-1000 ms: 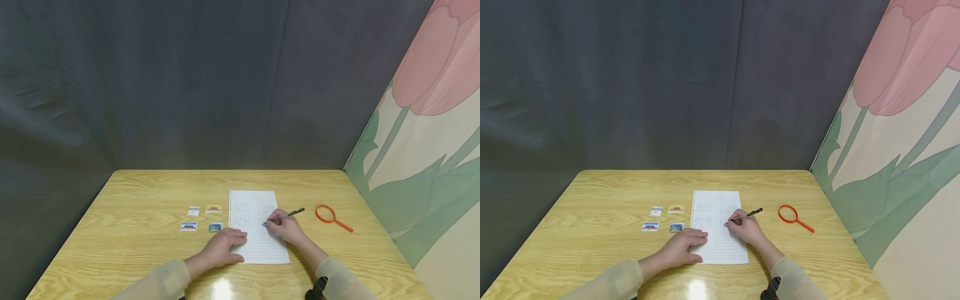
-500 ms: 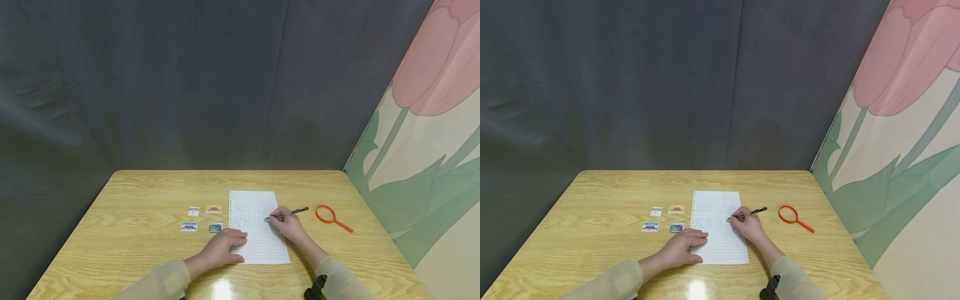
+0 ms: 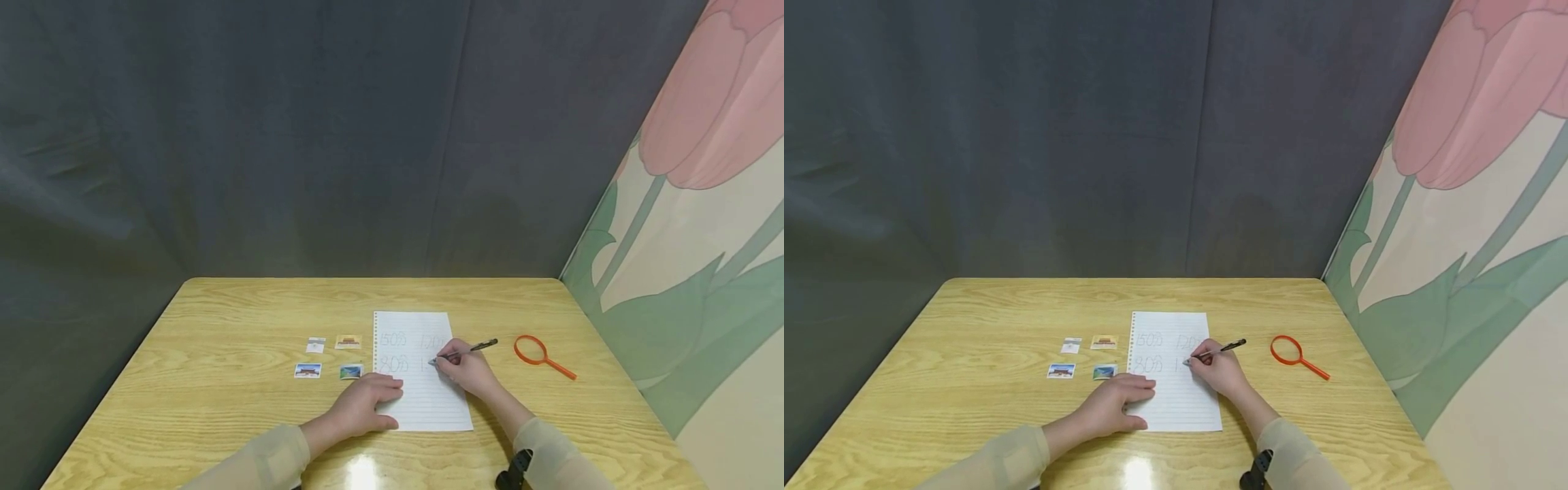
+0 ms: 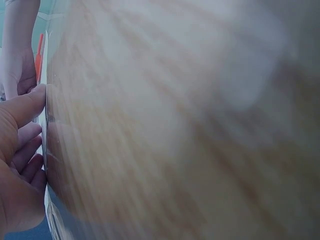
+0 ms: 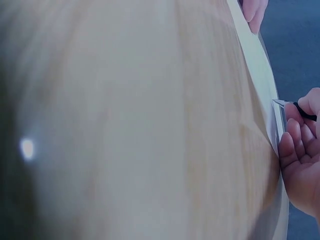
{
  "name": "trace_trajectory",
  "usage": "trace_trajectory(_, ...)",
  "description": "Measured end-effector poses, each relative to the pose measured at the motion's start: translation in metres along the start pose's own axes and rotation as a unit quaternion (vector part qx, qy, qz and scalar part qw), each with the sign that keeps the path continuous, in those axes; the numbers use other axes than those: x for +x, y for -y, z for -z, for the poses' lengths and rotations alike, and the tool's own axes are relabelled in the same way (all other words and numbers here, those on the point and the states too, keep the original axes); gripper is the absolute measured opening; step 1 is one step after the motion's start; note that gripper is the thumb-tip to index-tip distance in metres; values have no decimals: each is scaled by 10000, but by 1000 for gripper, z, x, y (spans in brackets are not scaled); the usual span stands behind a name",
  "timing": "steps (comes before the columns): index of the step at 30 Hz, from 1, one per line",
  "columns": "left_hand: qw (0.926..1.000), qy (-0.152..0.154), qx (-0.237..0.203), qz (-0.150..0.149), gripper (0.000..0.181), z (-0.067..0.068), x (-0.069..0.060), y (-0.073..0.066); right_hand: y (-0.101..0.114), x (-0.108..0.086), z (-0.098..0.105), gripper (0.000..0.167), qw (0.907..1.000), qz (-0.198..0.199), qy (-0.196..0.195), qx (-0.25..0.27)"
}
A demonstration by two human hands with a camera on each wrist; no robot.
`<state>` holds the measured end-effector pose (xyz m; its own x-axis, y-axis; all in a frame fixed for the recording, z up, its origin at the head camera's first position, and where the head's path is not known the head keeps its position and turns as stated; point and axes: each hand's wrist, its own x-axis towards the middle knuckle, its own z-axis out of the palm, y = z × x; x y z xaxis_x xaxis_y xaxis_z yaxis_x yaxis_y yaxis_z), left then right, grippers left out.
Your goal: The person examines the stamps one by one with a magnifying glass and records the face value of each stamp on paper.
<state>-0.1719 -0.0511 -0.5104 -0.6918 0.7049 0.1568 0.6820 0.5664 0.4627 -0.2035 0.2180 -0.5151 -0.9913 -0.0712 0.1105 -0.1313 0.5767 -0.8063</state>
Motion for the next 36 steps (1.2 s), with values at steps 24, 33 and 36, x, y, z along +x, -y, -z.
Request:
trace_trajectory(24, 9998, -95, 5, -147, 54, 0, -1, 0, 2, -6, 1, 6, 9998, -163, 17, 113)
trace_trajectory(33, 10000, 7, -26, 24, 53, 1, 0, 0, 2, -1, 0, 6, 9994, -109, -312, 37)
trace_trajectory(36, 10000, 17, -28, -11, 53, 2, 0, -1, 2, 1, -1, 6, 9995, -66, -319, -14)
